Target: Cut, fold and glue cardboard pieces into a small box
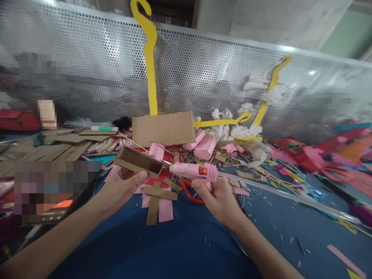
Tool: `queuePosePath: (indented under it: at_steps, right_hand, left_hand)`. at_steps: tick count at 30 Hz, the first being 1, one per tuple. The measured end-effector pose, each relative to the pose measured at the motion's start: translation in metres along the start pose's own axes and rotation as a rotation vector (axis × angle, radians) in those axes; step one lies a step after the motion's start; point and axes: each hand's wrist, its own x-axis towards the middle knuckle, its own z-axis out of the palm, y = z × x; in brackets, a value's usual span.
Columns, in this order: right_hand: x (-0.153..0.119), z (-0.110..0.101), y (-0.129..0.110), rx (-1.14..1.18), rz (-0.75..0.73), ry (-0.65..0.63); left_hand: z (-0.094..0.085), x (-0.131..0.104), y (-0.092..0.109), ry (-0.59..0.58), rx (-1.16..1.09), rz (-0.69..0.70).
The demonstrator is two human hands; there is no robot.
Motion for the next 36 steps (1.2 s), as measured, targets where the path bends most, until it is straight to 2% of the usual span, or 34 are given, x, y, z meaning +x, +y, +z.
queuePosePath:
  at_steps: [6, 9, 13, 15, 21, 24, 26, 29, 36]
  right_hand:
    - [0.005, -0.005, -0.006, 0.005, 0.008, 0.049]
    - [0.010, -0.018, 0.003, 0.082, 0.036, 0.126]
    - [0.010, -0.055, 0.033, -0.056, 0.114, 0.141]
    - [0.004, -0.078, 0.053, -0.133, 0.142, 0.188]
    - [-0.038, -0.147, 0.110, -0.388, 0.250, 0.310]
    - [-0.059, -0.170, 0.129, -0.453, 0.288, 0.329]
    - [-0.069, -0.176, 0.139, -0.485, 0.299, 0.332]
    - [-0.077, -0.174, 0.147, -0.540, 0.286, 0.342]
    - [-0.085, -0.169, 0.151, -0.639, 0.245, 0.325]
  left_hand:
    - [0.002, -0.001, 0.002, -0.010, -0.024, -0.038]
    - [0.002, -0.002, 0.002, 0.014, -0.033, -0.055]
    - [0.002, -0.003, 0.002, 0.005, -0.038, -0.086]
    - [0.002, -0.003, 0.002, -0.012, -0.028, -0.102]
    - [0.002, -0.003, 0.004, -0.014, -0.011, -0.122]
    - [0.002, -0.003, 0.004, -0.007, -0.003, -0.126]
    - [0.001, -0.003, 0.003, -0.007, -0.006, -0.124]
    - [-0.001, -0.002, 0.001, -0.022, -0.018, -0.125]
    - [-0.003, 0.001, 0.001, 0.047, -0.043, -0.135]
